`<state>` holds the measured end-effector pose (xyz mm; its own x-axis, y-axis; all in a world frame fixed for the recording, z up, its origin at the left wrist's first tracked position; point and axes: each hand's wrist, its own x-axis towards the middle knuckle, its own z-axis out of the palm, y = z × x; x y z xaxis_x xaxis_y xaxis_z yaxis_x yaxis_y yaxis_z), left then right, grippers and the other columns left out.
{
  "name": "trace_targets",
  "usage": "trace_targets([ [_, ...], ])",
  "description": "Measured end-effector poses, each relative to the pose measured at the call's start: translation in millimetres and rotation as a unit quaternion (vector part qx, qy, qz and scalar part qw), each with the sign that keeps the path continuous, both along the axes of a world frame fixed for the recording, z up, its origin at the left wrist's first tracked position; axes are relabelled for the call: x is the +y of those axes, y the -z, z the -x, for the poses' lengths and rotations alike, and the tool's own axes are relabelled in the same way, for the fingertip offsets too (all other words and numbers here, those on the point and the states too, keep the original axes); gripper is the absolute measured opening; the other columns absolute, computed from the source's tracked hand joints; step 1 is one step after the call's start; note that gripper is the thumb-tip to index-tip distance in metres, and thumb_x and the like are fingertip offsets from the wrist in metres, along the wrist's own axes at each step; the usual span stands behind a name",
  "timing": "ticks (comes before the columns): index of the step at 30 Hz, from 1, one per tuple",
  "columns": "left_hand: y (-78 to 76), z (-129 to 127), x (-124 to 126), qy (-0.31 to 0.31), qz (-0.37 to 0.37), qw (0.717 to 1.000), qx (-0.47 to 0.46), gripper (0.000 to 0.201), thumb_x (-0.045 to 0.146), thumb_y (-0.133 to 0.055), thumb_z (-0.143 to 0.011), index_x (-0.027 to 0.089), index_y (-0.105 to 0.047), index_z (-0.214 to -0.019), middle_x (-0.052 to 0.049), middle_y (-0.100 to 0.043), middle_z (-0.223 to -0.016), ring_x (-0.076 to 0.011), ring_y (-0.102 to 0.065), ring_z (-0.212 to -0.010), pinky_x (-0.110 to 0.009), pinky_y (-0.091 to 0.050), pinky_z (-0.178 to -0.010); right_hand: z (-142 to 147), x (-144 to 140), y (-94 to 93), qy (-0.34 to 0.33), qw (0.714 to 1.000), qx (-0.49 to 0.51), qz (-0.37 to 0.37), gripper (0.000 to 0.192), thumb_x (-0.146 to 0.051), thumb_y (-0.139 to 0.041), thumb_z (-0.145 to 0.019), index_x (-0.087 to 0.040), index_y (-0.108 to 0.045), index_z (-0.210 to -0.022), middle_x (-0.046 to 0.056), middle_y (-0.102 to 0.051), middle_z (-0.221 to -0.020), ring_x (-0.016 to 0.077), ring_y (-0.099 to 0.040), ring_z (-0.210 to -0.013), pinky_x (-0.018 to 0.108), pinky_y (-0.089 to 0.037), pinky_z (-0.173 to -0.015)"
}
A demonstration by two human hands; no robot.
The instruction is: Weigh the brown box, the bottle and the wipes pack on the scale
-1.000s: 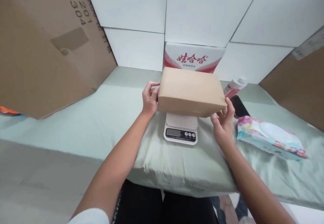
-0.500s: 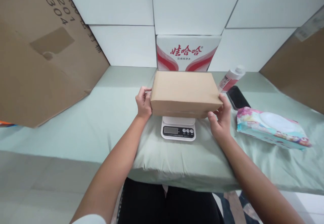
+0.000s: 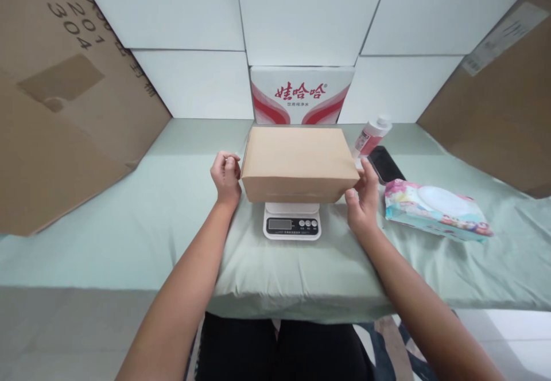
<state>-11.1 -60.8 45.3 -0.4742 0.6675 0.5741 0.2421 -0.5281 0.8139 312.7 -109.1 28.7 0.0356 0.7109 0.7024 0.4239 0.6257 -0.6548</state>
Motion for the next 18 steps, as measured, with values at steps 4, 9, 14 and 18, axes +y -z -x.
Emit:
trace_targets([
  [4, -1.9, 1.9, 2.0, -0.001, 0.006, 1.0, -0.03, 0.049, 0.06, -0.06, -0.093, 0.024, -0.047, -0.062, 0.003, -0.04, -0.057, -0.0128, -0.036, -0.054, -0.028, -0.03, -0.052, -1.3, 0.6, -0.9, -0.003, 1.0, 0.009, -0.004, 0.07, -0.063, -0.057, -0.098, -0.034, -0.043, -0.161, 0.008, -0.067, -0.119, 0.0239, -0.067, -0.093, 0.042, -0.061, -0.08],
  [9, 4.3, 3.9, 3.9, 0.036, 0.026, 0.999, -0.005, 0.054, 0.06, -0.059, -0.095, 0.023, -0.039, -0.06, 0.004, -0.036, -0.056, -0.0133, -0.035, -0.055, -0.028, -0.03, -0.054, 0.8, -2.6, -6.8, 0.007, 1.0, -0.023, 0.011, 0.07, -0.065, -0.055, -0.099, -0.03, -0.048, -0.159, 0.012, -0.068, -0.131, 0.0252, -0.069, -0.096, 0.042, -0.062, -0.079],
  [14, 13.3, 0.8, 9.3, 0.091, 0.04, 0.995, 0.02, 0.045, 0.056, -0.065, -0.094, 0.022, -0.048, -0.068, 0.004, -0.044, -0.063, -0.0138, -0.042, -0.061, -0.027, -0.035, -0.06, 2.4, -3.3, -6.7, -0.002, 0.999, -0.029, 0.018, 0.072, -0.066, -0.053, -0.101, -0.028, -0.047, -0.162, 0.015, -0.062, -0.151, 0.0318, -0.068, -0.121, 0.045, -0.064, -0.087],
  [18, 15.2, -2.3, 8.5, 0.075, 0.041, 0.996, 0.035, 0.04, 0.058, -0.061, -0.096, 0.02, -0.067, -0.087, 0.0, -0.064, -0.077, -0.0164, -0.059, -0.073, -0.027, -0.044, -0.068, 4.4, -3.6, -5.6, -0.021, 0.999, -0.012, 0.036, 0.074, -0.065, -0.052, -0.103, -0.03, -0.041, -0.167, 0.014, -0.053, -0.163, 0.032, -0.066, -0.129, 0.046, -0.065, -0.092],
])
